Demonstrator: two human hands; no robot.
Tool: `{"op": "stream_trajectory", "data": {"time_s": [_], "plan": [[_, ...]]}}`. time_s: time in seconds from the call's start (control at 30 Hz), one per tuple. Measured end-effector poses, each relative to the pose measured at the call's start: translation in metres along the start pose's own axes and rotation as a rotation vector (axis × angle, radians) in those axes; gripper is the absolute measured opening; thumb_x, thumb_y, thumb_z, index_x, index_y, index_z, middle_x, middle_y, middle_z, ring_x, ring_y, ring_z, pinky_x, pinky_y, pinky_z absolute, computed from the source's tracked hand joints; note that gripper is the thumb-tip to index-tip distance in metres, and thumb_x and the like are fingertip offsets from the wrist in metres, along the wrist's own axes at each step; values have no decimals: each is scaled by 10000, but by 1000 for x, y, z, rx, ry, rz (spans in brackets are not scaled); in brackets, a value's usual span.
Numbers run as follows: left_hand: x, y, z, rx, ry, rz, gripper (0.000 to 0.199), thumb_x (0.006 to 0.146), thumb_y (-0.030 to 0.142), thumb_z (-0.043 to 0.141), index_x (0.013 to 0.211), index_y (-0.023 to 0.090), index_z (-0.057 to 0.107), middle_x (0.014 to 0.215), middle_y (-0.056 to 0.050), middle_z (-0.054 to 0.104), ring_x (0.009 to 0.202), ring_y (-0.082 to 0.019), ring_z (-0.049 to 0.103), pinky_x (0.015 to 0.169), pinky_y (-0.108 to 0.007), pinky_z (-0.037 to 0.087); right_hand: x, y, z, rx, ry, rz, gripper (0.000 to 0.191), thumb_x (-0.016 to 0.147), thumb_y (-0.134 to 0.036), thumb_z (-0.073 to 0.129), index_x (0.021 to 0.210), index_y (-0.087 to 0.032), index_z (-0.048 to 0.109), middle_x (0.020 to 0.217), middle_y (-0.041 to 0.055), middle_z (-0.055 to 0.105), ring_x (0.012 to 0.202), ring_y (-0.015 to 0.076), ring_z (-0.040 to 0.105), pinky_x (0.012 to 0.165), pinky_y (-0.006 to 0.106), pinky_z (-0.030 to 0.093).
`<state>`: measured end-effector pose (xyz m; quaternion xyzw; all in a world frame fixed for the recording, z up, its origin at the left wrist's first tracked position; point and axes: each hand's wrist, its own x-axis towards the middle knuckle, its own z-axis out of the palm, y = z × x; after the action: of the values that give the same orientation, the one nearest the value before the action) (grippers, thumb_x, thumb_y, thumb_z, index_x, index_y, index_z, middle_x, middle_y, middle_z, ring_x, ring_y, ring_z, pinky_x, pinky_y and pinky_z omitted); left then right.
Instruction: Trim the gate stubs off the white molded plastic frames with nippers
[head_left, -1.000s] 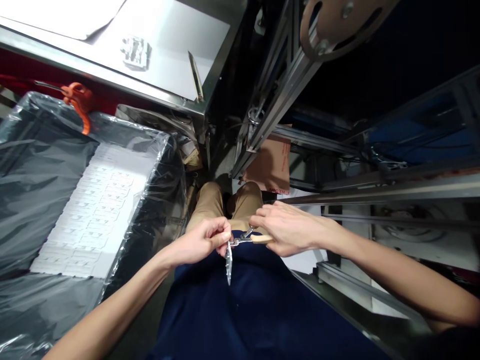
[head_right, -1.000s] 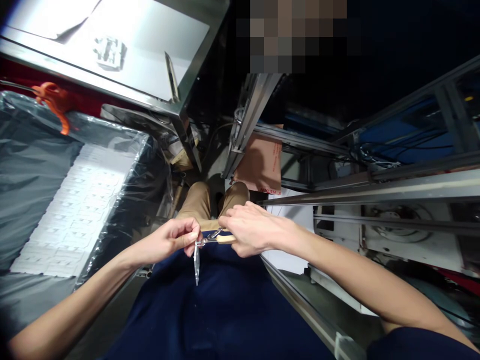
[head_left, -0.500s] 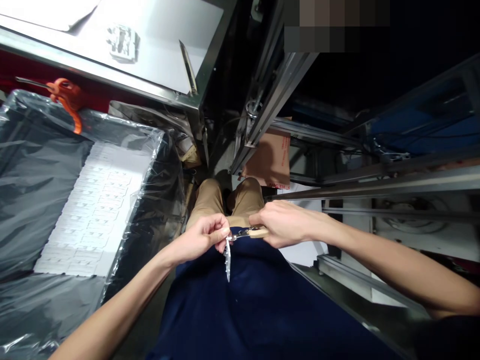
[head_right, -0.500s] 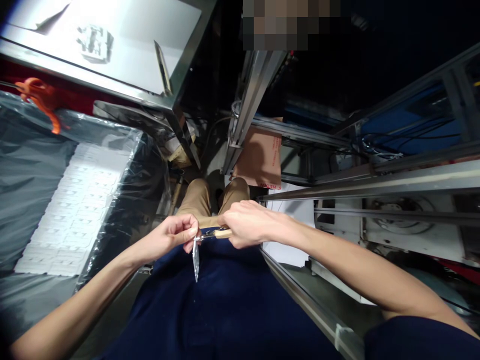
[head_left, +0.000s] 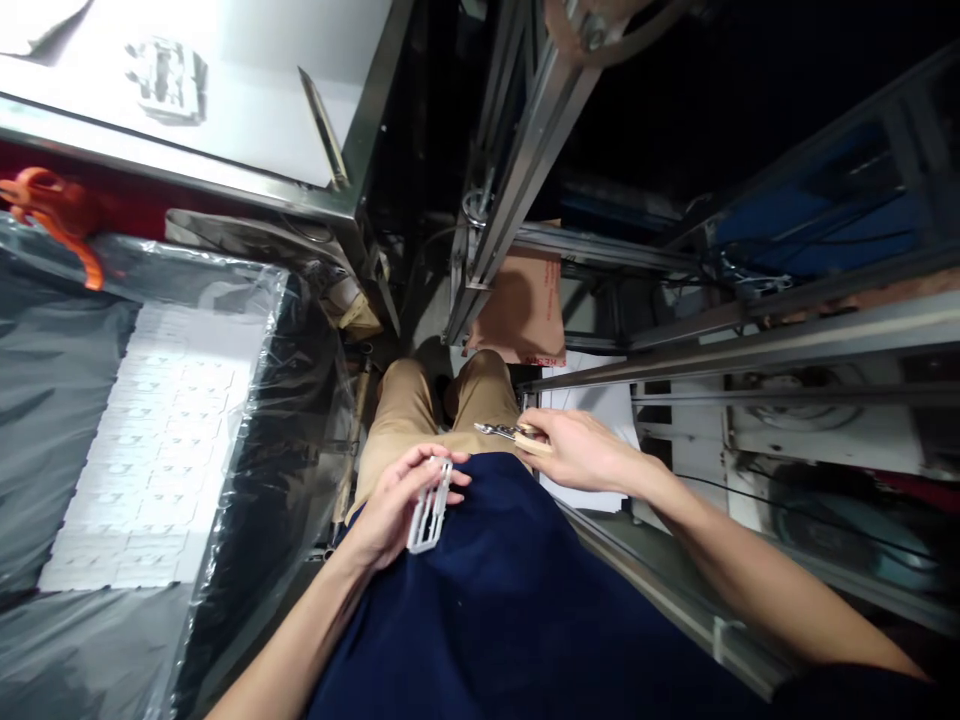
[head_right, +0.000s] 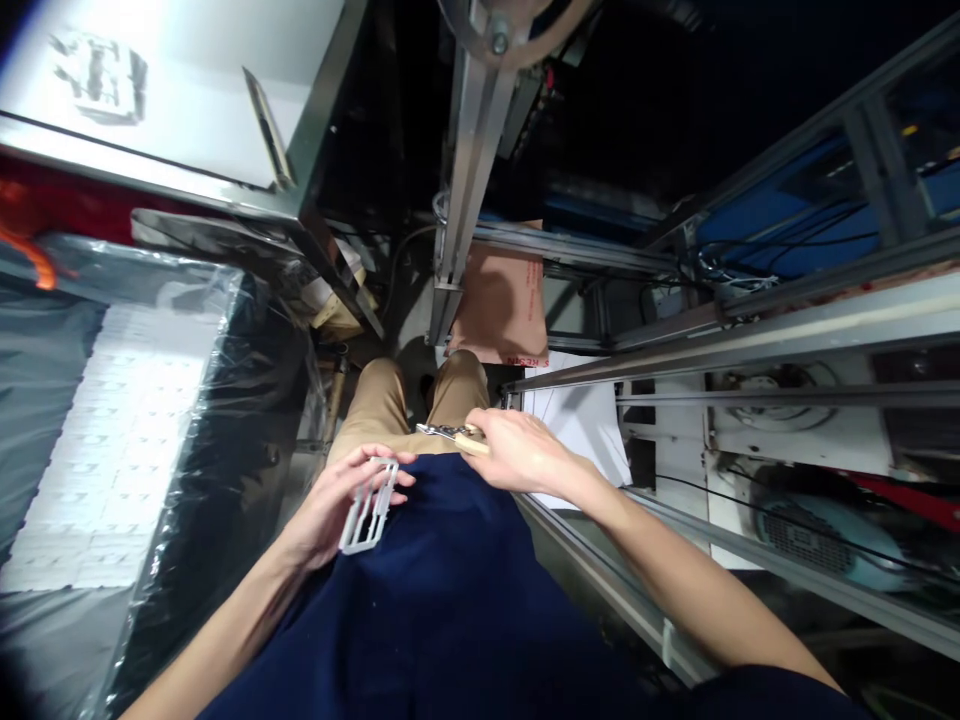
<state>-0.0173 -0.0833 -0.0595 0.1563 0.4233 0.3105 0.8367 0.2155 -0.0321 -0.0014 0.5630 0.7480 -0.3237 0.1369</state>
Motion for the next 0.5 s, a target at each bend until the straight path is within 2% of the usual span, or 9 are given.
{"op": "stream_trajectory", "data": {"time_s": [0.2,0.37,0.5], "plan": [[0,16,7,-127,35,-32,443,903,444,386,1101,97,577,904,-120,673,644,-131,621,586,-193,515,2,-18,10,21,141,-167,124,807,-302,479,870,-200,512,796,6,564,721,137,489,627,244,307],[-1,18,11,-84,4,-54,533,888,511,362,1152,93,562,899,-126,677,625,-124,609,554,-177,495,5,-22,11,-45,167,-227,236,791,-296,490,1004,-195,513,873,32,567,798,169,504,703,278,316],[-3,20,15,-34,2,-74,557,872,547,362,1155,113,566,880,-111,680,629,-120,601,559,-171,479,5,-21,11,-65,136,-243,247,787,-293,489,1012,-194,512,885,43,560,837,181,514,725,291,314]]}}
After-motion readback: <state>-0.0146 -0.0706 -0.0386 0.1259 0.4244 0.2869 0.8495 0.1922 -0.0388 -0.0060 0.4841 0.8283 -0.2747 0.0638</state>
